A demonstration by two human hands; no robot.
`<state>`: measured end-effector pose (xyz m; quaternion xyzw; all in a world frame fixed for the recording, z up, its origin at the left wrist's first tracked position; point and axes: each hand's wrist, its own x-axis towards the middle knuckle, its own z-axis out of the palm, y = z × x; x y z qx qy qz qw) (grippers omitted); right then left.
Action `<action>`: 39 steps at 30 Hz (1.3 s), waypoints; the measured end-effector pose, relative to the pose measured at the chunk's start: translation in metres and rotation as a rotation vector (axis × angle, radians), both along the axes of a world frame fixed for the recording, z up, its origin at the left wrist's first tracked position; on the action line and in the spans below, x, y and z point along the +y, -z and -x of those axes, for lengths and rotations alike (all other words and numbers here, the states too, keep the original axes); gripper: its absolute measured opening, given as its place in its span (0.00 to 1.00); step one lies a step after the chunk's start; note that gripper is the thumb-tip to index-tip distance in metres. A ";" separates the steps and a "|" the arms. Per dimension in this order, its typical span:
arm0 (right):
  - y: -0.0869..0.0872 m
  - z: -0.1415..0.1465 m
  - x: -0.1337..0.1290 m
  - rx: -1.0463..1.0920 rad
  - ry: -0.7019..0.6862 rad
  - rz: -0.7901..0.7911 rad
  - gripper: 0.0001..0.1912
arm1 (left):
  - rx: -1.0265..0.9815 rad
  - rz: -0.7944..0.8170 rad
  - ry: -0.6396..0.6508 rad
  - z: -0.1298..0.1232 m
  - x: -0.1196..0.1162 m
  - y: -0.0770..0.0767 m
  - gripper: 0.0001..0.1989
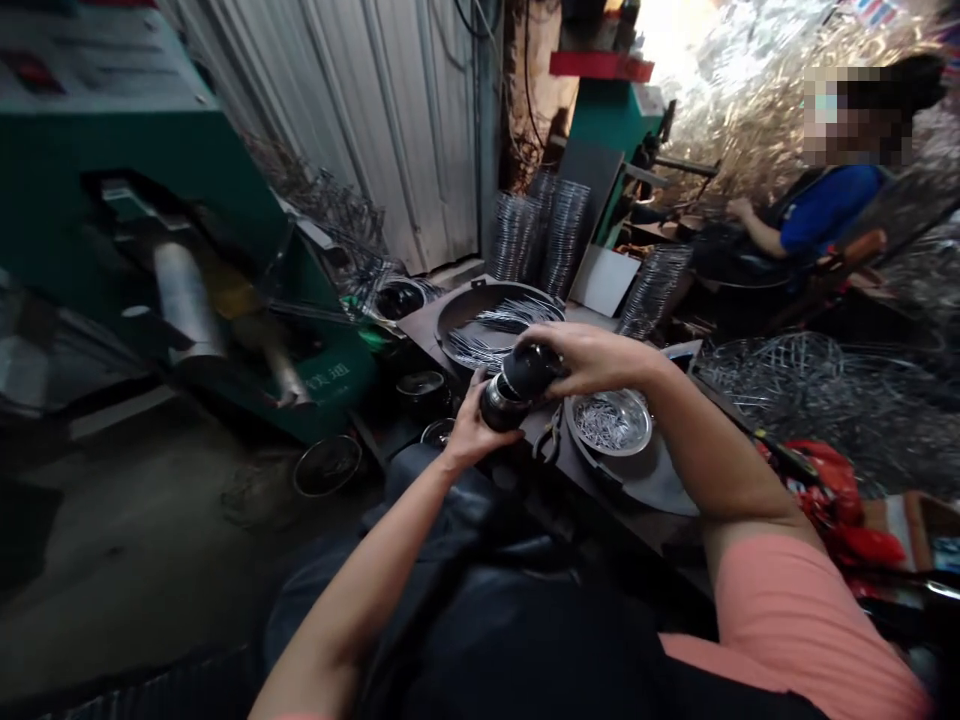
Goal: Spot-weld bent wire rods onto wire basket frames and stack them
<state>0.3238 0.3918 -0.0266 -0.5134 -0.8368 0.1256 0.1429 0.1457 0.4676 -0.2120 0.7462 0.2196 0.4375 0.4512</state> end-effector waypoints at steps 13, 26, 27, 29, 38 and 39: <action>0.138 -0.048 -0.085 1.154 0.480 0.205 0.41 | -0.008 0.031 0.055 0.006 -0.022 0.000 0.40; 0.154 -0.034 -0.095 1.363 0.638 0.248 0.36 | 0.013 -0.348 -0.124 0.078 -0.045 -0.079 0.36; 0.153 -0.031 -0.094 1.382 0.646 0.258 0.36 | 0.012 -0.374 -0.135 0.083 -0.045 -0.083 0.35; 0.150 -0.026 -0.091 1.399 0.656 0.273 0.37 | 0.020 -0.413 -0.161 0.093 -0.045 -0.092 0.33; 0.160 -0.024 -0.078 1.431 0.640 0.294 0.40 | 0.044 -0.495 -0.307 0.126 -0.048 -0.116 0.40; 0.161 -0.024 -0.077 1.436 0.640 0.296 0.39 | 0.050 -0.495 -0.337 0.128 -0.049 -0.117 0.40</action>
